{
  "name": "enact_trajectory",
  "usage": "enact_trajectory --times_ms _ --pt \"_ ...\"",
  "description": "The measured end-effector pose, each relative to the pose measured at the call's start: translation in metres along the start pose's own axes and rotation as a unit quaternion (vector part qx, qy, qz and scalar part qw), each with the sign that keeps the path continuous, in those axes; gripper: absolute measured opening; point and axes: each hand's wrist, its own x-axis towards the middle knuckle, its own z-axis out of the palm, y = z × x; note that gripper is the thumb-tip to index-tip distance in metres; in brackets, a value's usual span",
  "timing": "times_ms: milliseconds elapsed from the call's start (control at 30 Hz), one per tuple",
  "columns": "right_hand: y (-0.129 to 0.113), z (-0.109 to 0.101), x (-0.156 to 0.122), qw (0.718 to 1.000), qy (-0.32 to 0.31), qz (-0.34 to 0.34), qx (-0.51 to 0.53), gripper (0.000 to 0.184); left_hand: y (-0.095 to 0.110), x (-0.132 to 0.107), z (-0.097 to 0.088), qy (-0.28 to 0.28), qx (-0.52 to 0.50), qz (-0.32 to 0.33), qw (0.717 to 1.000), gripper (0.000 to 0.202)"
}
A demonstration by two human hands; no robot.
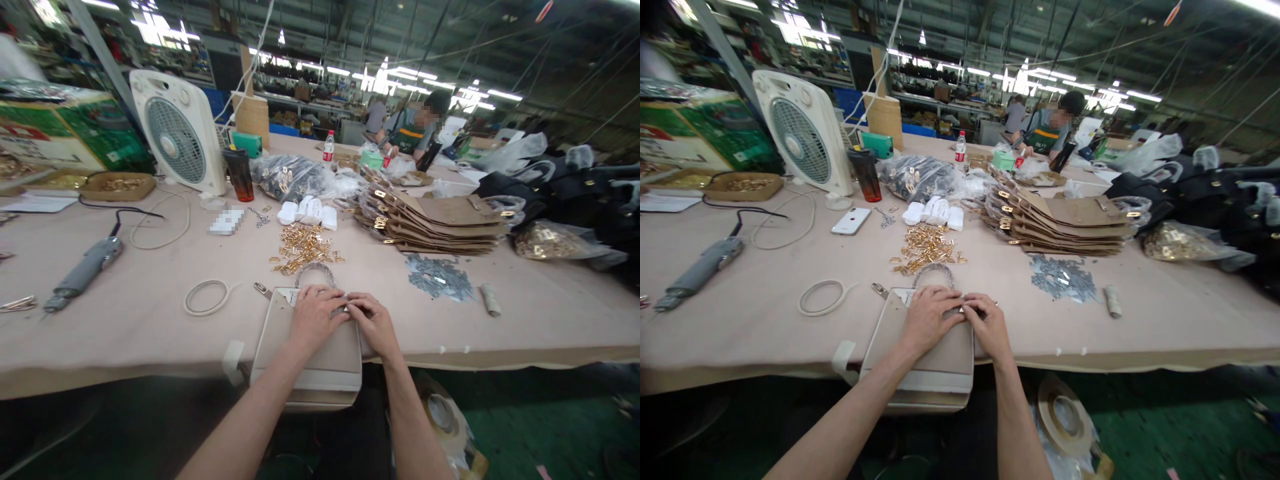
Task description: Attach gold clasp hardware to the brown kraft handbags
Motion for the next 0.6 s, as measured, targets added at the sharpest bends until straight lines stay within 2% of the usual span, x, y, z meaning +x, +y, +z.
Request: enact_trajectory --times_ms 300,600 --pt "0.0018 -0.0005 -0.0003 1.000 0.004 0.015 0.008 0.014 -0.0017 0.0032 0.0023 0.002 -0.023 0.013 1.000 0.025" --pt "-0.0018 0.0015 -0.0006 1.000 0.014 -0.001 -0.003 0.013 0.0005 0.0047 0.0001 0.001 -0.036 0.017 0.999 0.022"
